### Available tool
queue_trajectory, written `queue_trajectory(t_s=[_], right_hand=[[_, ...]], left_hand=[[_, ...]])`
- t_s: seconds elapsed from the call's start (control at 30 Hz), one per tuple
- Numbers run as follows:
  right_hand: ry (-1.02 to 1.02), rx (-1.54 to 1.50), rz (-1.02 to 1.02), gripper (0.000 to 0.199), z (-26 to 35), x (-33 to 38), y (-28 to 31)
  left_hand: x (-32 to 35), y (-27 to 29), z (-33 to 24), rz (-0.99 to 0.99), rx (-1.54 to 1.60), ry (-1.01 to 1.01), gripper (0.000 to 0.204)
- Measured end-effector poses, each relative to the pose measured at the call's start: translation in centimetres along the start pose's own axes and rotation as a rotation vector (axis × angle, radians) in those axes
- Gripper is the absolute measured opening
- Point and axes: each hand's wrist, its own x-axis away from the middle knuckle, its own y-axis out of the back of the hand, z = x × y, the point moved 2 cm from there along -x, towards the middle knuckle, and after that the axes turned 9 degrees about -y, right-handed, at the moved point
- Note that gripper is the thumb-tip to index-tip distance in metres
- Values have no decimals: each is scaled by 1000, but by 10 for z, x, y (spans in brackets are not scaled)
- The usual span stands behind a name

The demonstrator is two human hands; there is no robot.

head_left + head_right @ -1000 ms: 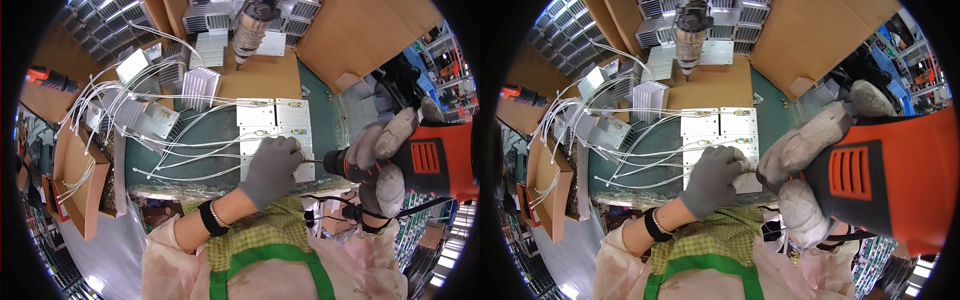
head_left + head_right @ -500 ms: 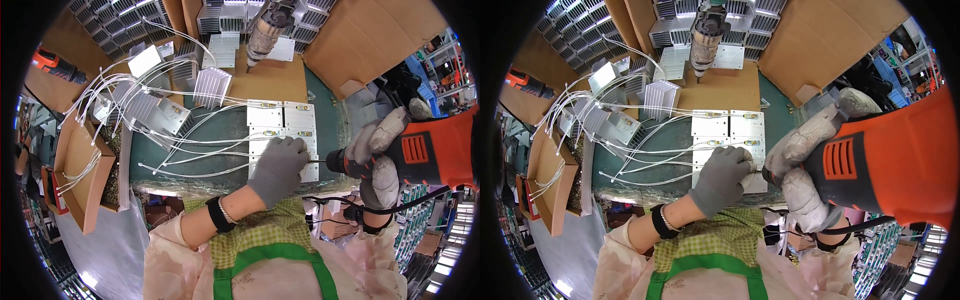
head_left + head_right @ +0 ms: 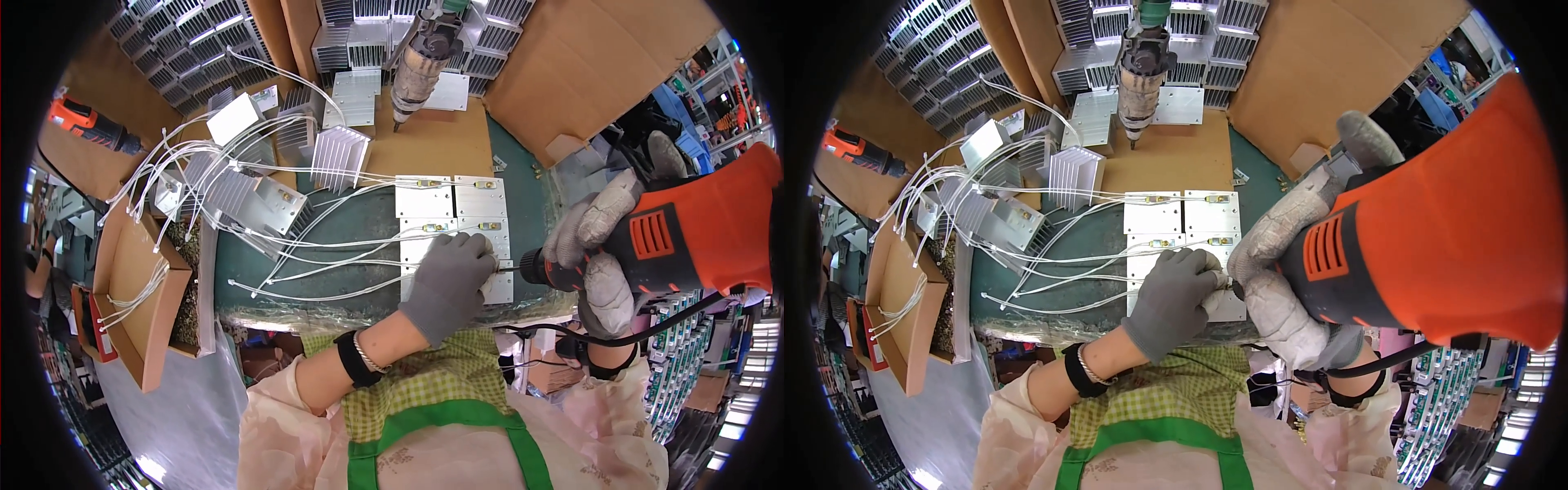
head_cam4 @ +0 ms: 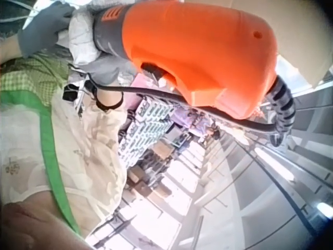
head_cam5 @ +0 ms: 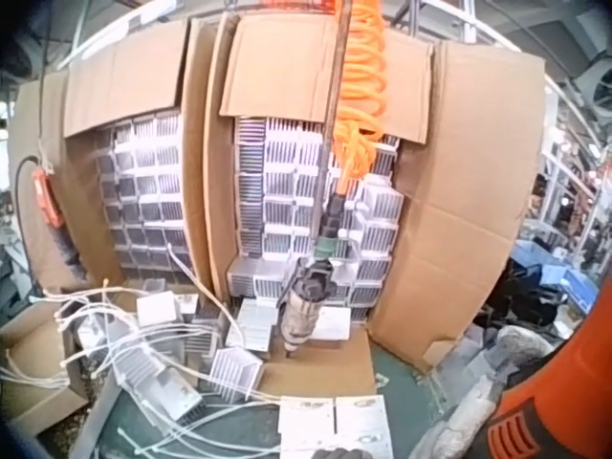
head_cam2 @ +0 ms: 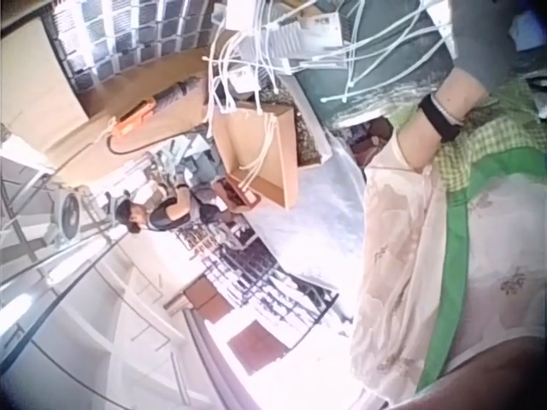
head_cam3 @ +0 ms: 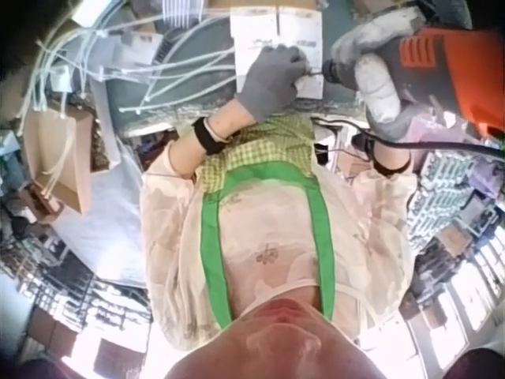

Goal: Assemble metal heat sinks and electronic housing components using a power drill and hand tools.

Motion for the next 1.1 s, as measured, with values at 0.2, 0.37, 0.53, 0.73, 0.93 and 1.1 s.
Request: queue_trajectory(t_s=[0.2,0.37,0.53,0.73,0.93,1.1], right_hand=[[-36,-21,58,36,-1,0,2],[85,-131,9,33,8,0,-8],[103,-193,-35,34,11,1,-8],[-36,14,35,45,-1,1,4],[5,6,180,47,3,-6,2],[146,-77,33,56,5,-3,-3]], left_hand=[[1,0,0,-14,0,-5,15],[1,-2,1,-6,-4,-6,15],[1,-3,2,-11,-8,-14,15],[1,-2,1,-3,-22,-19,14],[1,-2,1,2,-29,-21,13],[1,0,0,2,-29,-29,12]])
